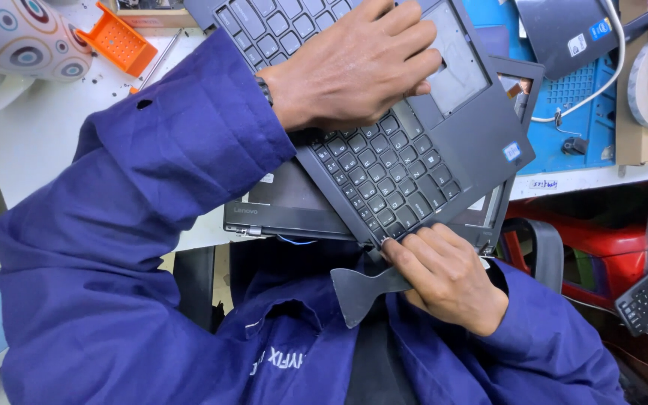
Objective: The person uses a plastic pry tool to carefully lift and detach the keyboard from a laptop. They work around the edges and under the keys to release the clips, then lift the keyboard away from the chassis.
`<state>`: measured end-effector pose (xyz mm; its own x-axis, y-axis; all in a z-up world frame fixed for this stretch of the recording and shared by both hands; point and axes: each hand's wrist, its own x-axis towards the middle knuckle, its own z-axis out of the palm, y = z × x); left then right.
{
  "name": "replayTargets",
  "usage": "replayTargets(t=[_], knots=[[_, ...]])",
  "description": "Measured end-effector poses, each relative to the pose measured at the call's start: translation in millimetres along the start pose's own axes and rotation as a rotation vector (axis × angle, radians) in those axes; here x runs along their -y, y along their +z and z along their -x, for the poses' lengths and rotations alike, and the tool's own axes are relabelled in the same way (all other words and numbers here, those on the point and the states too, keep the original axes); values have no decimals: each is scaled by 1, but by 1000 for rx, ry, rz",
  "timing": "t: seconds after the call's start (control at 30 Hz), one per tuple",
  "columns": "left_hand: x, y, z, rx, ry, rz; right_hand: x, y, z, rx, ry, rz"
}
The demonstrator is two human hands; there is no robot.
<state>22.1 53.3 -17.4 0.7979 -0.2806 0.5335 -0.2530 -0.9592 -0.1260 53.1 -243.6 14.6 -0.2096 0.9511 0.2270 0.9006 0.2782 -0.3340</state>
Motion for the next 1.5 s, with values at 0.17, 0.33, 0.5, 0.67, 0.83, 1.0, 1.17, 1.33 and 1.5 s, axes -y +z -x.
replayTargets(t=[0.17, 0.33, 0.5, 0.67, 0.83, 1.0, 1.17, 1.33, 1.5], knots=[[-38, -18, -9, 51, 19, 57, -1, -1, 1, 7, 17, -47], [-84, -29, -9, 96, -4, -51, 0, -1, -2, -14, -2, -8], [-84, -23, -8, 7, -11, -66, 4, -2, -8, -47, 2, 9], [-84, -20, -10, -38, -78, -29, 7, -3, -13, -64, -18, 116], [-85, -20, -9, -45, -58, 100, 7, -3, -15, -94, -80, 321], [-85, -22, -11, -28, -87, 274, 8, -2, -19, -132, -101, 355], [-87, -20, -9, -34, -99, 232, 7, -6, -16, -70, -101, 244], [-88, -17, -9, -40, -95, 278, -8, -56, 27, -33, 115, -24], [-91, -14, -9, -45, -61, 249, -46, -113, 6, -142, 462, 191]])
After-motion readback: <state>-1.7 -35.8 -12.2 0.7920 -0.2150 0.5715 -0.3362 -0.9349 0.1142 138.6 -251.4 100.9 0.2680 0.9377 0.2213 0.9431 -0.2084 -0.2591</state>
